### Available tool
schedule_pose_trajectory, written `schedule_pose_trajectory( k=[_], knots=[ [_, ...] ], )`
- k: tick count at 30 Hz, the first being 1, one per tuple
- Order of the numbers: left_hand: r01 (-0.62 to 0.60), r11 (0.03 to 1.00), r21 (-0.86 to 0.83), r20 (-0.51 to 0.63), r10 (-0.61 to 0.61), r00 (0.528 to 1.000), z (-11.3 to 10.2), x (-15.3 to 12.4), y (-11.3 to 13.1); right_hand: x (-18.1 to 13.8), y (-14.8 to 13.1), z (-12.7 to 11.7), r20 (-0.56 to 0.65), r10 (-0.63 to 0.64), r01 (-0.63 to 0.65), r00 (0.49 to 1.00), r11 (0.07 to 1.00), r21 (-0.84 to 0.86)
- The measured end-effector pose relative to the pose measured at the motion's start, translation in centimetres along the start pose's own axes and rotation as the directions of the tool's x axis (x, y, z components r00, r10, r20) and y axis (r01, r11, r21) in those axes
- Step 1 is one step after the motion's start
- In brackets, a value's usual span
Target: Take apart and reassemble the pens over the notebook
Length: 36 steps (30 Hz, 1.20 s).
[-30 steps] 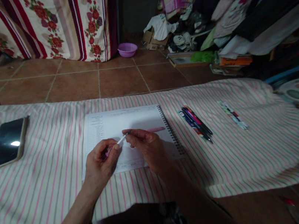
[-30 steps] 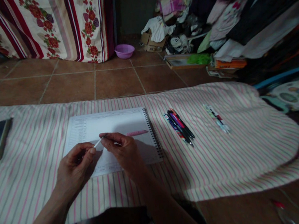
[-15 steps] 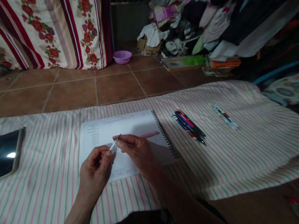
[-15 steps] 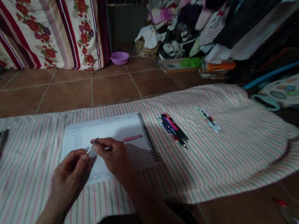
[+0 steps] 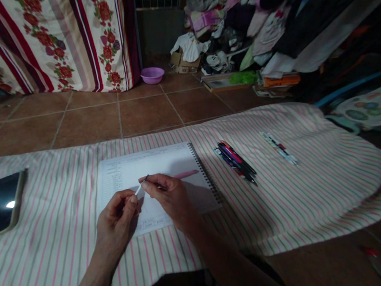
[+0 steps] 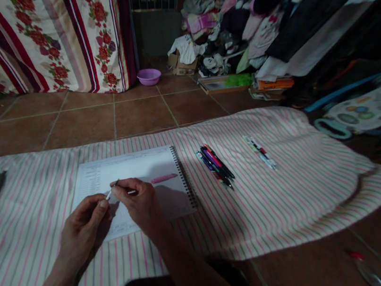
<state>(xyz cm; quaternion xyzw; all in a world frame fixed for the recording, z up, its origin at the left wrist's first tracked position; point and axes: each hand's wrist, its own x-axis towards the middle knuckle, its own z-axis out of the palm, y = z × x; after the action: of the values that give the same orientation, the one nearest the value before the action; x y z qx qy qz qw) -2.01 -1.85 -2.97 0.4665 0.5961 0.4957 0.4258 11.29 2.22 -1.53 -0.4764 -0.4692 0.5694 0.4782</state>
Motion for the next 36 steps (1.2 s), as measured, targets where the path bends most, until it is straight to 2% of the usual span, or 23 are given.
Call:
schedule_pose_trajectory(
  k=[16, 30, 36],
  knots=[
    [0.079, 0.972, -0.219, 0.07, -0.065, 0.995, -0.2, 0.3, -1.1, 0.2, 0.6, 0.2, -0.015, 0.014, -0.013, 1.0, 0.999, 0.037],
    [0.037, 0.989, -0.146, 0.101, -0.023, 0.995, -0.4, 0.3, -1.7, 0.3, 1.0, -0.2, -0.021, 0.012, -0.011, 1.0, 0.999, 0.051],
    [0.034, 0.991, -0.132, 0.114, -0.019, 0.993, -0.5, 0.3, -1.9, 0.3, 0.6, -0.3, -0.014, 0.017, -0.015, 1.0, 0.993, 0.113]
  ],
)
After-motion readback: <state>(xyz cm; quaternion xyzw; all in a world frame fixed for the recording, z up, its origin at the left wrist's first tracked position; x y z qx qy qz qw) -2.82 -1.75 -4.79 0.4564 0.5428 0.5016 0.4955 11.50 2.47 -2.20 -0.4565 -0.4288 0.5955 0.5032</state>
